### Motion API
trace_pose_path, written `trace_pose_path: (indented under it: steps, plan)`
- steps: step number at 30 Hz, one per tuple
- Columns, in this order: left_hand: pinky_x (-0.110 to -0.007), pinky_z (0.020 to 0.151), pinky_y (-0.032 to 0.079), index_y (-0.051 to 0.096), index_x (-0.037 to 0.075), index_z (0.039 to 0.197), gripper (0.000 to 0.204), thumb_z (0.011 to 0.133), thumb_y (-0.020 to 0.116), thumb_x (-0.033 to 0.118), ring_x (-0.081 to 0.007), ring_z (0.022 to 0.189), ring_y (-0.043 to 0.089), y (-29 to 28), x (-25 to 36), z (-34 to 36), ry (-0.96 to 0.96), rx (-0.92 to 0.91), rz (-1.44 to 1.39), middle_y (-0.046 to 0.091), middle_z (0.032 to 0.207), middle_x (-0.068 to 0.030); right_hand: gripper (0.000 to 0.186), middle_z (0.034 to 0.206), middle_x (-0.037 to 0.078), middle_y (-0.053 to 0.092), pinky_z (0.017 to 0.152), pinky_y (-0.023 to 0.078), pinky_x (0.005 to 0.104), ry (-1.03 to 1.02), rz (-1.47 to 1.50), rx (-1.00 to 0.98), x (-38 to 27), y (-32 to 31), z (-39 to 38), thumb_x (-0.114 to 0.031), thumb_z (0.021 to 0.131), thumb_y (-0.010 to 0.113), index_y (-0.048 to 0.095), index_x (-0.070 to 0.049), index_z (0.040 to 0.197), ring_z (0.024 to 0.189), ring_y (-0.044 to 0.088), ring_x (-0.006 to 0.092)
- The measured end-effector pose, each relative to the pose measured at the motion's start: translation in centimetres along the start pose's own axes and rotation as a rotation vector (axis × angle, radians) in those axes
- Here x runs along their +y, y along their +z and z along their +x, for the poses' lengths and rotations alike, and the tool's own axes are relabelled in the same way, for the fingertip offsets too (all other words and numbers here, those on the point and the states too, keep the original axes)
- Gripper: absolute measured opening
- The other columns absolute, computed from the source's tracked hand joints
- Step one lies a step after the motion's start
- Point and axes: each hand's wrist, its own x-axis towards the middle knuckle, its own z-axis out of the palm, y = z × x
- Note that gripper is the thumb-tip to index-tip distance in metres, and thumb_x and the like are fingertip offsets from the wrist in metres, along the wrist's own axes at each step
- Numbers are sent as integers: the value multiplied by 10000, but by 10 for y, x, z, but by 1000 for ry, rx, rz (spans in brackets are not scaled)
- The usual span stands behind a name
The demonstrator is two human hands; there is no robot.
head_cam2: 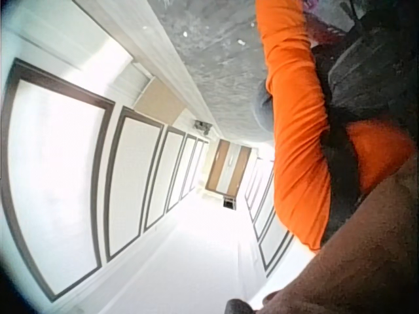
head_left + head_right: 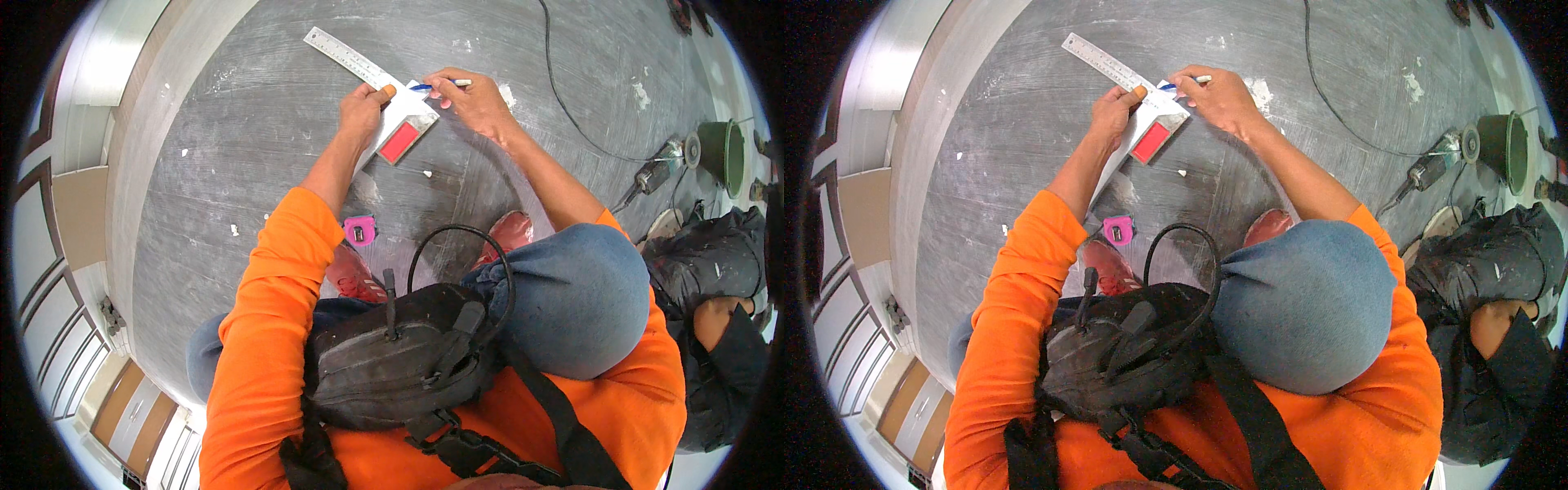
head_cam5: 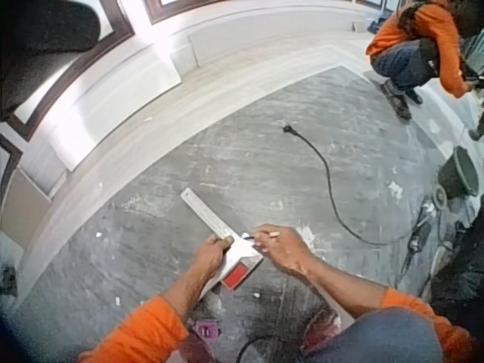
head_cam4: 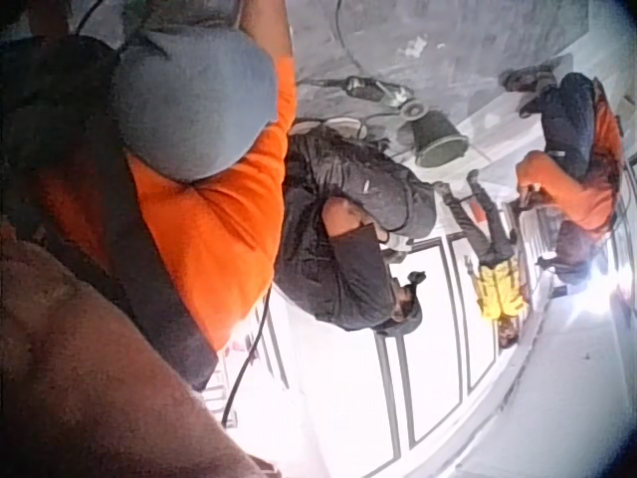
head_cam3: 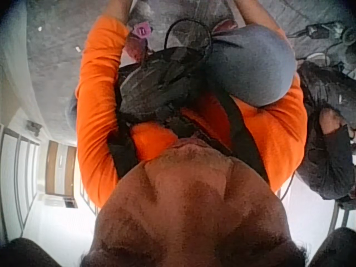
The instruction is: The person marks a metal trim piece using a square and a pen, plugs an angle grinder into a power outlet, and uses the grinder to cut the metal trim on a work surface, producing sparks.
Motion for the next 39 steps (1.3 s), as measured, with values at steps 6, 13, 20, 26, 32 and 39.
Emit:
trace_pose_path:
  steps: [6,13,20,26,32,39]
  plan:
    - [-273,760,513,672,23,1037,184,920,698,162,-130,830,638,2,1,-2,-12,-2,-25,702,949,-60,351,832,59,712,683,514,288,14,-48,13,3,-11,-5,-360,962,551,735,-69,1030,735,647,152]
    - [-270,733,507,667,23,1018,182,916,702,171,-123,809,628,-2,5,-4,-25,-17,0,698,924,-57,521,740,130,680,658,497,409,172,-471,132,7,-13,-15,-490,980,454,722,-47,924,672,663,265]
    - [-311,785,519,655,6,1106,291,884,729,180,-153,868,644,-12,11,-17,71,-126,382,701,989,-72,401,705,95,664,476,492,337,317,201,-73,35,43,-36,-371,1009,495,602,3,1106,552,640,197]
    - [-369,903,512,625,-26,1188,542,747,818,223,-297,993,672,-42,20,-34,152,-398,1055,700,1081,-192,356,626,97,609,442,461,314,323,274,-24,49,57,-45,-335,1010,505,581,-8,1130,475,584,161]
    - [-453,921,504,568,-40,1208,579,742,763,242,-417,1058,637,-28,24,-52,334,-331,1397,651,1131,-284,353,587,52,541,427,384,297,259,326,-24,53,41,-59,-367,997,544,585,-34,1107,452,498,123]
    - [-456,888,508,508,-33,1182,604,705,794,203,-429,1046,634,-22,37,-59,176,-160,1167,642,1077,-309,354,570,5,480,424,329,284,268,450,-141,42,28,-60,-368,995,551,586,-33,1105,453,426,95]
